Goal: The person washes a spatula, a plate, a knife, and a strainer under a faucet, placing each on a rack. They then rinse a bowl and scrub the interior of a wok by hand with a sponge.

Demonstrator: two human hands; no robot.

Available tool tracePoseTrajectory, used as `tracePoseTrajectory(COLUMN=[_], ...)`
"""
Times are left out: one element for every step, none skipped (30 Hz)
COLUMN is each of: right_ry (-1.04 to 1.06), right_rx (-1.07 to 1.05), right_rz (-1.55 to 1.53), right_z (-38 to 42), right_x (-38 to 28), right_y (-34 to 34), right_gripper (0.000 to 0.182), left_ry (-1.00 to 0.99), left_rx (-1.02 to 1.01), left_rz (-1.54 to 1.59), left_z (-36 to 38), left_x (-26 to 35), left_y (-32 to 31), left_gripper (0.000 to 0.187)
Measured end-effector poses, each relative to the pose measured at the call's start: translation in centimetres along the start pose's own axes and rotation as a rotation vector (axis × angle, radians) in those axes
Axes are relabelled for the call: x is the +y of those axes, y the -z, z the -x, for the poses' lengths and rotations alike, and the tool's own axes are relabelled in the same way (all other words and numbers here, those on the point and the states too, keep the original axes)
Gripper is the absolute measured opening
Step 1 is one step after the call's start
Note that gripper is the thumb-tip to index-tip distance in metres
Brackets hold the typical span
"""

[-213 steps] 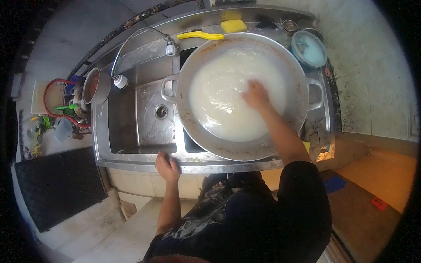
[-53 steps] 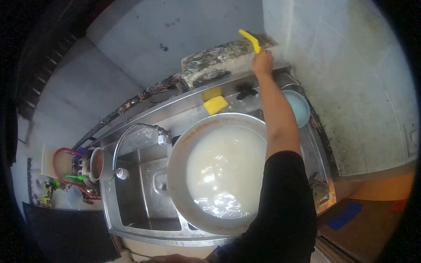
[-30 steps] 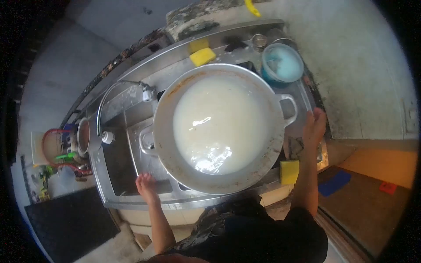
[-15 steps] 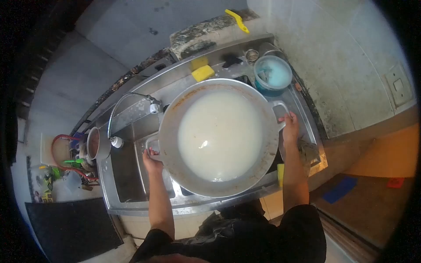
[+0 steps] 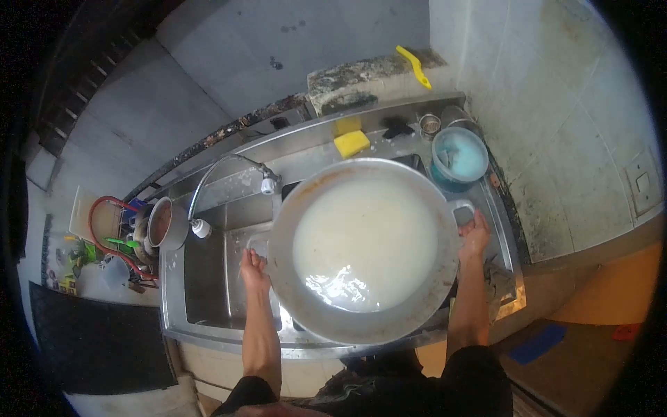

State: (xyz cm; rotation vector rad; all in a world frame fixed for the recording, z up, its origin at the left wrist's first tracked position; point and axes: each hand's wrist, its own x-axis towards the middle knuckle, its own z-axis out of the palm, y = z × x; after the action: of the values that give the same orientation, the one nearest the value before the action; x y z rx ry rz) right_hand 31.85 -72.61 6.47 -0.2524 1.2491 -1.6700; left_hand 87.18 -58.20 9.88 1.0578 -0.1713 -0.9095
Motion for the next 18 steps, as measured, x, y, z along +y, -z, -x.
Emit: tracePoseTrajectory(right_ry=[0.006, -0.011, -0.032, -0.034, -0.025, -0.01, -0.017, -0.015, -0.008, -0.018, -0.021, -0.025, -0.039, 0.001, 0.037, 0.026, -0.014, -0.051], right_rx=[-0.009, -0.012, -0.008, -0.002, -0.038, -0.08, -0.072, -0.093, -0.121, -0.117, -0.085, -0.053, -0.05, -0.135, -0.219, -0.214, -0.215, -0.222], right_rz=[-0.008, 0.014, 0.04, 0.048, 0.084, 0.115, 0.129, 0.147, 0.158, 0.168, 0.209, 0.253, 0.268, 0.3, 0.334, 0.343, 0.345, 0.351], right_z=[0.6, 1.3, 2.0, 2.0, 1.9, 1.6, 1.5, 1.4, 1.1, 1.3, 1.3, 1.6, 2.2, 2.4, 2.6, 2.8, 2.8, 2.8], right_x=[-0.7, -1.6, -2.1, -2.2, -2.2, -2.4, -2.3, -2.2, -2.3, -2.3, -2.3, -2.5, -2.8, -3.2, -3.6, -3.8, -4.1, -4.6], right_y=[-0.4, -0.5, -0.6, -0.3, 0.4, 0.6, 1.2, 1.6, 1.3, 1.5, 1.4, 1.3, 1.6, 1.4, 1.4, 1.7, 2.0, 2.3], right_gripper=[0.02, 0.02, 0.021, 0.021, 0.022, 0.024, 0.024, 0.028, 0.032, 0.032, 0.033, 0.034, 0.034, 0.033, 0.032, 0.032, 0.033, 0.033], left_ry=[0.021, 0.044, 0.046, 0.054, 0.048, 0.035, 0.025, 0.035, 0.049, 0.067, 0.088, 0.094, 0.068, 0.033, 0.037, 0.009, -0.016, -0.005], left_rx=[0.042, 0.086, 0.093, 0.098, 0.14, 0.176, 0.215, 0.226, 0.139, 0.058, 0.058, 0.07, 0.075, 0.068, 0.078, 0.099, 0.117, 0.128], left_rz=[-0.001, -0.004, -0.03, -0.032, -0.066, -0.095, -0.108, -0.111, -0.088, -0.072, -0.075, -0.076, -0.075, -0.067, -0.07, -0.091, -0.112, -0.114], left_z=[0.4, 0.7, 1.7, 2.3, 2.8, 3.0, 3.3, 3.9, 4.2, 4.9, 5.2, 5.3, 5.7, 5.4, 5.3, 5.4, 5.5, 5.6], left_x=[0.2, 0.4, 1.1, 1.5, 1.9, 2.2, 2.5, 3.0, 3.7, 4.3, 4.9, 4.9, 5.0, 5.1, 5.2, 5.4, 5.6, 5.8], left_y=[0.2, 0.4, 0.1, 0.0, 0.0, -0.5, -0.7, -0.3, -0.3, 0.0, 0.1, 0.1, 0.5, 0.3, 0.2, 0.2, 0.3, 1.2], left_gripper=[0.025, 0.025, 0.025, 0.025, 0.029, 0.032, 0.033, 0.033, 0.03, 0.028, 0.03, 0.03, 0.032, 0.035, 0.035, 0.034, 0.033, 0.033])
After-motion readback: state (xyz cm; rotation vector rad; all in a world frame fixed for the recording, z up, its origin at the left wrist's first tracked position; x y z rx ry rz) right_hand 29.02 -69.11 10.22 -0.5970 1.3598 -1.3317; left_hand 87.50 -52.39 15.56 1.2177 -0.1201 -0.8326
